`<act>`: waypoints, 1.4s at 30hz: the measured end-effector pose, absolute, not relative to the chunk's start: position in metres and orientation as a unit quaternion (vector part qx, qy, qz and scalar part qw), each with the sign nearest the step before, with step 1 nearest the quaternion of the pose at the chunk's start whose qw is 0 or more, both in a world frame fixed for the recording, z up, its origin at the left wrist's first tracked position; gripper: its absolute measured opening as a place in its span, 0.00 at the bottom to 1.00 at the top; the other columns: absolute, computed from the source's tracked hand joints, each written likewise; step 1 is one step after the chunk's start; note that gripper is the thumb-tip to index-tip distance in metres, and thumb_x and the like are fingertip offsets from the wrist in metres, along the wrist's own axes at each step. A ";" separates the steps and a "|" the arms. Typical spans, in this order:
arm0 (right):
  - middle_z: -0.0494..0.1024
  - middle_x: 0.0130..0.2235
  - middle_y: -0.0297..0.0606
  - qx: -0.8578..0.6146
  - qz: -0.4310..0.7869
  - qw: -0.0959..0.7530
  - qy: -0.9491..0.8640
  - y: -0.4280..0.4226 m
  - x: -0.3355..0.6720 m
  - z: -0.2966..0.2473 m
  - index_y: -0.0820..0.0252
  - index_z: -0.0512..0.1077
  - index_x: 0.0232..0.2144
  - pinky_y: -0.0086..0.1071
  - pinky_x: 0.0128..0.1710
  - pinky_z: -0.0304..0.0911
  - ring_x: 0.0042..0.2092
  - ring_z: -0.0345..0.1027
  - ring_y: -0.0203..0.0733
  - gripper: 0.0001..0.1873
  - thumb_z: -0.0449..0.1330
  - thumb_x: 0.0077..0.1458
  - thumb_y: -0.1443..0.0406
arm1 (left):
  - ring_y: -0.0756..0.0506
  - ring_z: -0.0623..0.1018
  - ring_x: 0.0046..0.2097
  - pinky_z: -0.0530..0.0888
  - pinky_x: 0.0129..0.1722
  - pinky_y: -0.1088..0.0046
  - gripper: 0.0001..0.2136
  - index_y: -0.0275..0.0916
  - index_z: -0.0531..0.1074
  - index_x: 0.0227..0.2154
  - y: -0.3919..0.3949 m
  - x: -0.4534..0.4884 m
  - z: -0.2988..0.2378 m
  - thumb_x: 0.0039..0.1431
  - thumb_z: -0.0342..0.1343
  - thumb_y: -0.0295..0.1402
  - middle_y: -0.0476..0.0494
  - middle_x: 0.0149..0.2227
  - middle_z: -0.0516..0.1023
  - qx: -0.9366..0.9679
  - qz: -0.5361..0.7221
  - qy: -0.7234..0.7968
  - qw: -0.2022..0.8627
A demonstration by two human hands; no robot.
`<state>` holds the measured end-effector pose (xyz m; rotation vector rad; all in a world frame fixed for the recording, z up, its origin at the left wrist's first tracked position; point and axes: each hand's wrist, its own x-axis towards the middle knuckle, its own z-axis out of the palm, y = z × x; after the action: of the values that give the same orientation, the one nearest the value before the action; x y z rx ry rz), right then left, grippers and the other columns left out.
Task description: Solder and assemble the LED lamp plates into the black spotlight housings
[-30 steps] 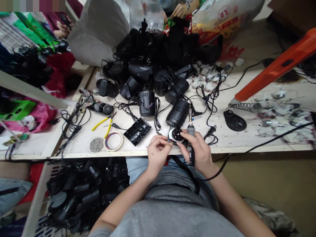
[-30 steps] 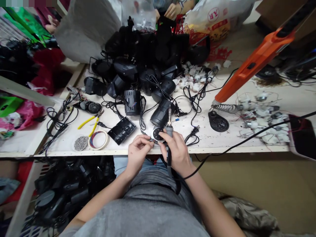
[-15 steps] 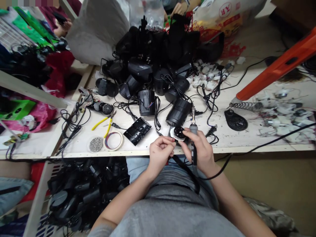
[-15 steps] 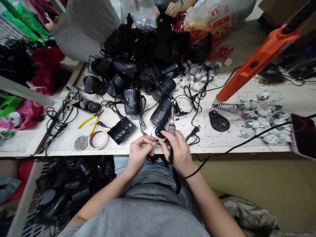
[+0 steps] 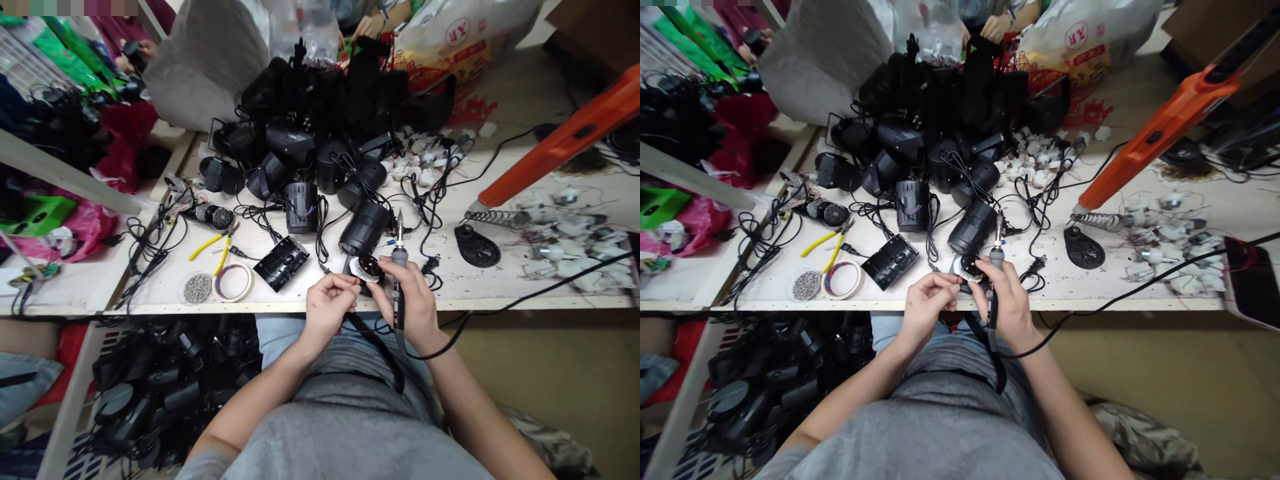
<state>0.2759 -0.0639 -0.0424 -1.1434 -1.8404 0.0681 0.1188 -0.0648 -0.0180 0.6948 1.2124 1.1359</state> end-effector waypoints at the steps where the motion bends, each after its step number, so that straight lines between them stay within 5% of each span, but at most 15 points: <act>1: 0.76 0.48 0.47 -0.466 0.030 0.469 -0.750 -0.064 0.276 -0.042 0.58 0.66 0.58 0.38 0.47 0.76 0.50 0.75 0.46 0.26 0.64 0.59 0.71 | 0.56 0.71 0.21 0.73 0.21 0.78 0.12 0.35 0.73 0.19 -0.065 0.119 -0.018 0.39 0.70 0.36 0.43 0.33 0.81 0.303 0.495 0.527 0.621; 42: 0.77 0.48 0.49 -0.452 -0.042 0.399 -0.797 -0.074 0.278 -0.040 0.57 0.64 0.62 0.41 0.44 0.75 0.47 0.75 0.49 0.29 0.64 0.59 0.68 | 0.55 0.70 0.20 0.69 0.20 0.80 0.10 0.36 0.72 0.18 -0.068 0.122 -0.032 0.40 0.68 0.35 0.50 0.24 0.76 0.308 0.515 0.546 0.585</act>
<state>0.2780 -0.0741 -0.0404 -1.1437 -2.0176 -0.1063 0.1218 -0.0678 -0.0318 0.7193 1.2731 1.2013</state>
